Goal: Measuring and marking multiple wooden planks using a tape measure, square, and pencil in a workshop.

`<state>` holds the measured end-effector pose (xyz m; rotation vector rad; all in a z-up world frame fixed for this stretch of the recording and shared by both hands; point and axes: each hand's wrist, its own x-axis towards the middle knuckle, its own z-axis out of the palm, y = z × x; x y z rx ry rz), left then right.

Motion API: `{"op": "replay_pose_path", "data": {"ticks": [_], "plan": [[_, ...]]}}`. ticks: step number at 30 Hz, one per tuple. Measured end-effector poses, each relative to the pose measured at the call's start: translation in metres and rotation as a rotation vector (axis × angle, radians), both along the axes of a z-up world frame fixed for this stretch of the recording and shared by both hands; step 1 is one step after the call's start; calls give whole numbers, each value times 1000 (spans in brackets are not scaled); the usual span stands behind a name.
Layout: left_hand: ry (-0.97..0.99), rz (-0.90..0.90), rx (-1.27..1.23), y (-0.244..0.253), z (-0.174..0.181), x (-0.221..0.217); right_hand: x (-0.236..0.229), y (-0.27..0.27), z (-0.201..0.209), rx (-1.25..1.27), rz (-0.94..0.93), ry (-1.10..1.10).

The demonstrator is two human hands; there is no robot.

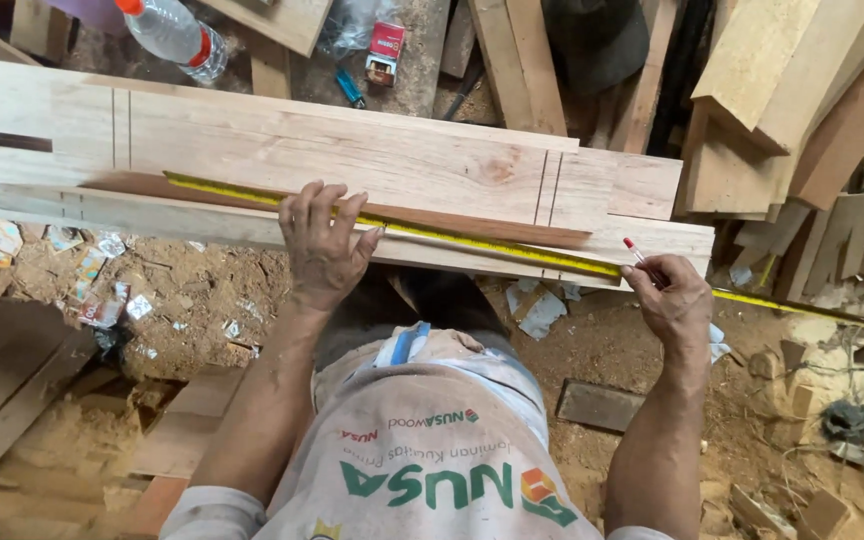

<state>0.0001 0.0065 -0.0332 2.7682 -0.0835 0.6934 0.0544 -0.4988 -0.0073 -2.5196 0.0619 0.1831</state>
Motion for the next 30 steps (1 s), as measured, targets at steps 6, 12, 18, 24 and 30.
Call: {"op": "replay_pose_path", "data": {"ticks": [6,12,18,24,30], "plan": [[-152,30,-195,-37,21,15,6,26,26,64,-163,50],[95,-195,-803,-125,61,72,20,123,76,422,-237,-10],[175,-357,-1375,-166,159,136,32,216,131,765,-80,-88],[13,-310,-1512,-156,170,174,41,219,135,817,5,-42],[-158,13,-1073,-65,106,217,24,180,91,863,-130,1]]}}
